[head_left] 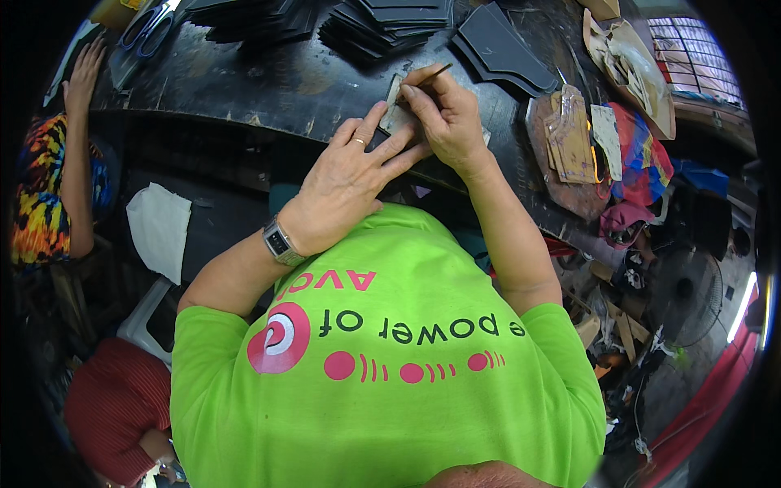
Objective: The person repeatedly places a light-colored template on top of dark material pieces and uses a small pointed tool to mark the material along the template edges. The template is lifted and repositioned on different pieces throughout the clip.
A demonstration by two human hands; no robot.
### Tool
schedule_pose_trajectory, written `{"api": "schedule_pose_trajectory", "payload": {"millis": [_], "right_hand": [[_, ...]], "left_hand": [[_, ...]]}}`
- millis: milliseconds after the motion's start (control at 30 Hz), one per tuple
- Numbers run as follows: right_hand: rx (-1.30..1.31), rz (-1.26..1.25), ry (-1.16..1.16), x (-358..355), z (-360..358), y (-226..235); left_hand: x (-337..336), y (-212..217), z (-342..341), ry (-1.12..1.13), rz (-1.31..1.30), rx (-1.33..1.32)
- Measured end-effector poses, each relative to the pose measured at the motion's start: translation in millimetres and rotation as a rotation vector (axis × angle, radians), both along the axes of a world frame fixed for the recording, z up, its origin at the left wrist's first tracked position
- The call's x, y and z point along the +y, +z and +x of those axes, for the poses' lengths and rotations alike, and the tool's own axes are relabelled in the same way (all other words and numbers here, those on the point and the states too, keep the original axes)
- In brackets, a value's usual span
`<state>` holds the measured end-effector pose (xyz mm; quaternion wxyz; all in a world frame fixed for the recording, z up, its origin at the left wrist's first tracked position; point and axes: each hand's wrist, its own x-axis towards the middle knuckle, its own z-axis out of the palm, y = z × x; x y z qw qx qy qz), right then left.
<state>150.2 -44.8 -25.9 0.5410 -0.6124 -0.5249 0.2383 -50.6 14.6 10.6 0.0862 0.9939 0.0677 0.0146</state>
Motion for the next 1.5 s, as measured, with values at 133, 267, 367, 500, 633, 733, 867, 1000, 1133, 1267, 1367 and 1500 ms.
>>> {"api": "schedule_pose_trajectory", "payload": {"millis": [133, 267, 367, 500, 633, 733, 867, 1000, 1133, 1267, 1367, 1500], "right_hand": [[-0.050, -0.030, 0.052, 0.2, 4.1, 6.1], [0.529, -0.023, 0.099, -2.1, 14.6, 9.4], [0.277, -0.128, 0.273, -5.2, 11.5, 7.5], [-0.111, -0.033, 0.239, -4.6, 9.1, 11.7], [-0.113, -0.150, 0.327, -9.1, 14.8, 24.7], [0.534, -0.129, 0.194, -10.5, 19.3, 31.5], [0.309, -0.242, -0.012, -31.0, 31.6, 46.1], [-0.765, -0.295, -0.181, -63.9, 20.0, 50.2], [-0.782, -0.323, -0.258, -76.3, 18.9, 40.9], [0.047, -0.542, -0.175, -73.1, 39.1, 37.9], [0.242, -0.356, -0.125, -71.7, 77.2, 54.5], [0.273, -0.256, -0.331, -44.9, 143.8, 70.3]], "left_hand": [[-2.2, 0.6, 0.8, 0.005, -0.047, 0.026], [-2.9, 2.3, 1.6, 0.006, -0.068, 0.064], [-3.1, 2.7, 1.7, 0.009, -0.067, 0.061], [-4.2, 1.4, 1.2, 0.003, -0.039, 0.081], [-4.5, 2.9, 2.3, -0.017, 0.004, 0.131], [-3.6, 6.9, 2.3, 0.001, -0.034, 0.025], [10.7, 7.4, 6.7, 0.026, -0.235, -0.181], [27.7, 6.0, 14.5, 0.077, -0.374, -0.409], [44.8, 16.3, 28.6, 0.144, -0.373, -0.637], [72.0, 34.5, 49.5, 0.225, -0.318, -0.777], [101.3, 42.6, 61.3, 0.271, -0.221, -0.760], [127.6, 40.7, 82.9, 0.440, -0.069, -0.517]]}}
